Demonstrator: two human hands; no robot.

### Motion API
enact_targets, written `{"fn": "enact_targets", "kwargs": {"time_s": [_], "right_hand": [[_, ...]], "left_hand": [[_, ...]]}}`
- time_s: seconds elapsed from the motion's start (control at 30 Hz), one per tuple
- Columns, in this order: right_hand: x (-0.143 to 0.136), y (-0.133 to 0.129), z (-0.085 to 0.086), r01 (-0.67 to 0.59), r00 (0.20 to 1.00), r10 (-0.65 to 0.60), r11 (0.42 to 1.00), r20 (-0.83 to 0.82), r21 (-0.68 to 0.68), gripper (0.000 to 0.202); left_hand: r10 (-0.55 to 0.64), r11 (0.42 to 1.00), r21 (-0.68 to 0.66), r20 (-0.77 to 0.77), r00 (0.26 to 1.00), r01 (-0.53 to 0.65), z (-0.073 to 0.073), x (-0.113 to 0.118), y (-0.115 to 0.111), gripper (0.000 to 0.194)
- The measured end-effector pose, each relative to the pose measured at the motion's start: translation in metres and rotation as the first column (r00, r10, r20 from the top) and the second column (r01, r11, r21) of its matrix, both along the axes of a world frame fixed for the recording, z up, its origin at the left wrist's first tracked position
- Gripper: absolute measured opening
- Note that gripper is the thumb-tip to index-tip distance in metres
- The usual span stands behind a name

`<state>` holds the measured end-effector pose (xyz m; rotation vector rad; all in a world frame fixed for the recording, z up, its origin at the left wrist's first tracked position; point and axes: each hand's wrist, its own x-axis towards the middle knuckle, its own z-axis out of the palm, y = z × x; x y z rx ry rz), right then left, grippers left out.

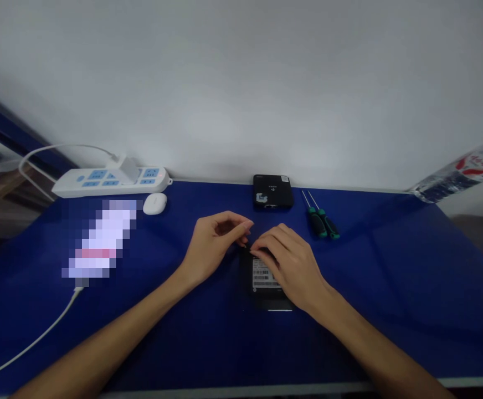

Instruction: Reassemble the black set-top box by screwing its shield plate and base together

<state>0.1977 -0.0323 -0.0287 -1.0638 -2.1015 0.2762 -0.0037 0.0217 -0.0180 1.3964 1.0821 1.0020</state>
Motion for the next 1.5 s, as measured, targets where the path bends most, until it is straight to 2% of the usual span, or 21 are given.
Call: {"fn": "enact_targets", "kwargs": {"time_s": [0.27, 0.43, 0.53, 0.67, 0.77, 0.97, 1.33, 1.5], "right_hand": [[0.000, 0.002, 0.000, -0.042, 0.999, 0.042, 0.995, -0.003, -0.089, 0.010], [0.000, 0.002, 0.002, -0.071, 0.997, 0.073, 0.994, 0.015, -0.082, 0.010], [0.003, 0.003, 0.002, -0.071, 0.997, 0.069, 0.994, -0.030, -0.078, 0.013], [0.010, 0.003, 0.002, 0.034, 0.979, -0.055, 0.993, -0.196, -0.110, 0.016], [0.012, 0.001, 0.003, 0.099, 0.946, -0.141, 0.983, -0.291, -0.156, 0.018], [0.010, -0.002, 0.008, 0.022, 0.907, -0.106, 0.979, -0.408, -0.204, 0.014], [0.008, -0.004, 0.008, -0.088, 0.808, -0.155, 0.922, -0.569, -0.377, 0.005], [0.007, -0.007, 0.010, -0.100, 0.835, -0.146, 0.908, -0.531, -0.408, 0.006]], "left_hand": [[-0.012, 1.000, -0.009, -0.001, 1.000, 0.012, 0.000, -0.001, 0.001, 0.021], [-0.019, 1.000, 0.002, -0.014, 1.000, 0.019, 0.000, -0.001, 0.001, 0.022], [-0.020, 1.000, 0.001, -0.012, 1.000, 0.020, 0.001, -0.001, 0.001, 0.021], [-0.035, 0.999, -0.014, 0.022, 0.999, 0.035, 0.003, -0.001, 0.001, 0.020], [-0.096, 0.994, -0.046, 0.045, 0.994, 0.098, 0.004, 0.000, -0.001, 0.020], [-0.215, 0.969, -0.099, 0.107, 0.971, 0.225, 0.008, 0.003, -0.007, 0.018], [-0.246, 0.964, -0.063, 0.141, 0.959, 0.256, 0.011, 0.002, -0.008, 0.027], [-0.297, 0.949, -0.064, 0.157, 0.942, 0.310, 0.011, 0.003, -0.010, 0.028]]}}
